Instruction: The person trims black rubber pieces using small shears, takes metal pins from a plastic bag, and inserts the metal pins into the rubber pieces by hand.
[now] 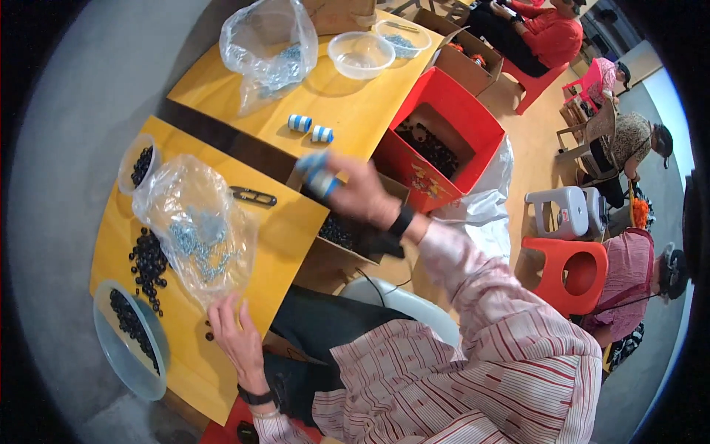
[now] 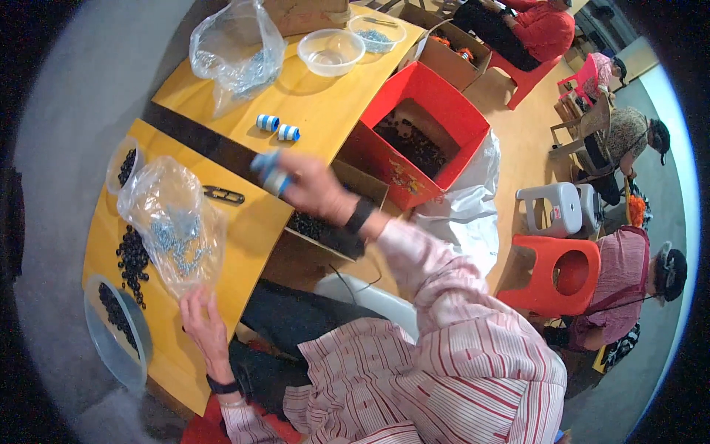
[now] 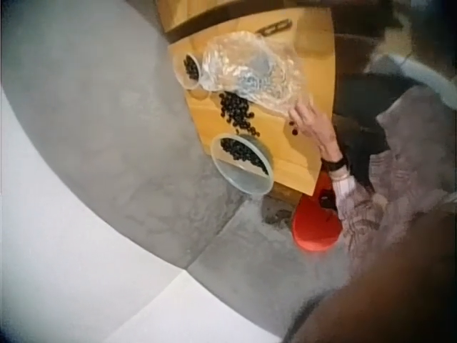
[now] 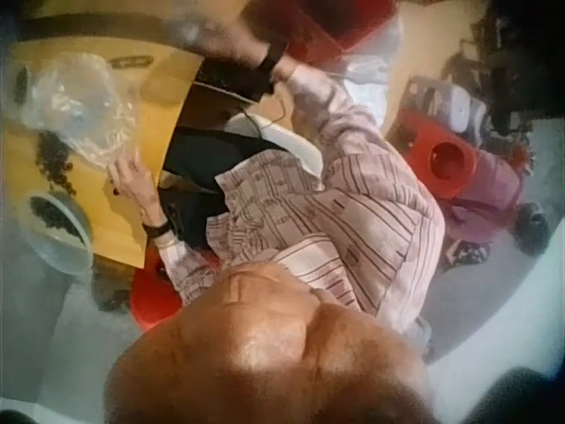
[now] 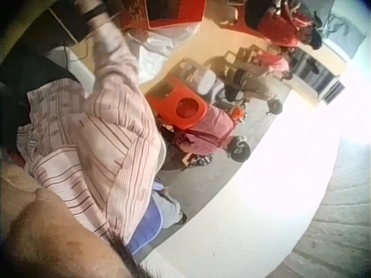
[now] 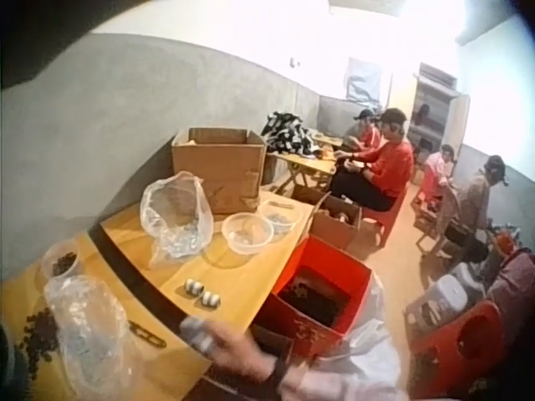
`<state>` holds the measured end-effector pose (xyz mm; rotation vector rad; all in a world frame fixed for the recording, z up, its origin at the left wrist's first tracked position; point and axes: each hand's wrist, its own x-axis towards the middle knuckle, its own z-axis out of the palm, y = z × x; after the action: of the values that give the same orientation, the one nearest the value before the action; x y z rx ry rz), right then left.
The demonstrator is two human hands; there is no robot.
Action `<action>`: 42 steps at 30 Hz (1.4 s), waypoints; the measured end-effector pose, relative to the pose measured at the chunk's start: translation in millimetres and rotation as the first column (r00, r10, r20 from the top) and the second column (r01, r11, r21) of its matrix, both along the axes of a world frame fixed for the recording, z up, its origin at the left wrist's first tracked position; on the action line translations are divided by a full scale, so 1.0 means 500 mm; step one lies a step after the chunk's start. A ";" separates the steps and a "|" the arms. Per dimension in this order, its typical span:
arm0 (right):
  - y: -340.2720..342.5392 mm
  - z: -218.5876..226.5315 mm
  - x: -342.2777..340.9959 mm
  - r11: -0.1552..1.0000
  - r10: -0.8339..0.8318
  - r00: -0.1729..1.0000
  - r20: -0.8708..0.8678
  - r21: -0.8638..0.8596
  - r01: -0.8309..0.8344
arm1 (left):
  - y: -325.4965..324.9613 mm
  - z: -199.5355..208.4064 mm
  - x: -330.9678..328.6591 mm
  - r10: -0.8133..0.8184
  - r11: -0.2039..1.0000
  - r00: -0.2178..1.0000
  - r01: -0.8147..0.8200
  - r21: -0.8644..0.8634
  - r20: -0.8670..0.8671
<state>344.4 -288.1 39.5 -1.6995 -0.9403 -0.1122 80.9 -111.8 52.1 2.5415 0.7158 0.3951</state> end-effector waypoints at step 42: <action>-0.140 0.097 -0.012 0.913 -0.015 0.724 -0.689 -0.305 -0.271 | -0.137 0.069 0.010 -0.047 0.844 0.999 0.037 -0.536 -0.004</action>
<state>338.4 -358.1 88.0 -1.8119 -0.5218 0.8113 85.7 -180.4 86.4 2.0226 0.6628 0.1282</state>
